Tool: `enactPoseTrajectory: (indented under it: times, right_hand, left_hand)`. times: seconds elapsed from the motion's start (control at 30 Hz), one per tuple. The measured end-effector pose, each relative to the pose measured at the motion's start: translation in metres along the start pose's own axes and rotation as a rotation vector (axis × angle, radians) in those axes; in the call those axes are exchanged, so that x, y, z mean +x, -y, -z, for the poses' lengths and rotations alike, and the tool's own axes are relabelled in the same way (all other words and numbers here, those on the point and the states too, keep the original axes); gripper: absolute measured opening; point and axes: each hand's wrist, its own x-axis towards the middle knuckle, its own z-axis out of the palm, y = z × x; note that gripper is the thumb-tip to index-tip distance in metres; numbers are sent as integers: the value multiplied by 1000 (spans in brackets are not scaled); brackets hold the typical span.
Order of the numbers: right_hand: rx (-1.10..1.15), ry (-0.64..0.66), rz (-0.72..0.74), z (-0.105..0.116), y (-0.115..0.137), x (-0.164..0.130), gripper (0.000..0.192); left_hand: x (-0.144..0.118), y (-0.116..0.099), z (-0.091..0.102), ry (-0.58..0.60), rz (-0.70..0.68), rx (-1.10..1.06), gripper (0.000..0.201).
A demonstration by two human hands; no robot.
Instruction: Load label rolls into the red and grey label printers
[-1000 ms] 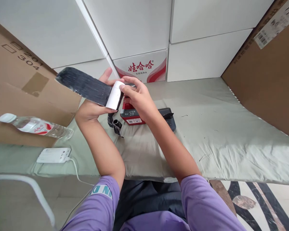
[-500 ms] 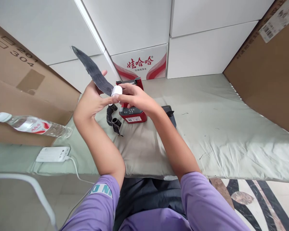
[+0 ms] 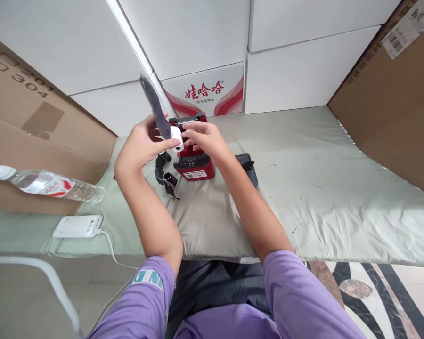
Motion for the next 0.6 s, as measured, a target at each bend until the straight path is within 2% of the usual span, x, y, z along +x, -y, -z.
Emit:
enactPoseTrajectory:
  times: [0.07,0.13,0.3,0.43,0.6]
  right_hand:
    - [12,-2,-28,2,-2,2,27]
    - [-2,32,-38,3,-2,3,27]
    - [-109,168,53,-1,-7,5,52]
    - [-110,94,130,-10,-19,10,52]
    - [-98,-61,153,-13,-23,14,45]
  left_hand:
    - [-1,-4,0,52,-6,42,53]
    - [-1,-5,-1,35,-7,83,48]
    - [8,-1,-9,-81,3,55,46]
    - [8,-2,-12,-124,23,97,49]
    - [4,-5,-9,-76,-31,56,44]
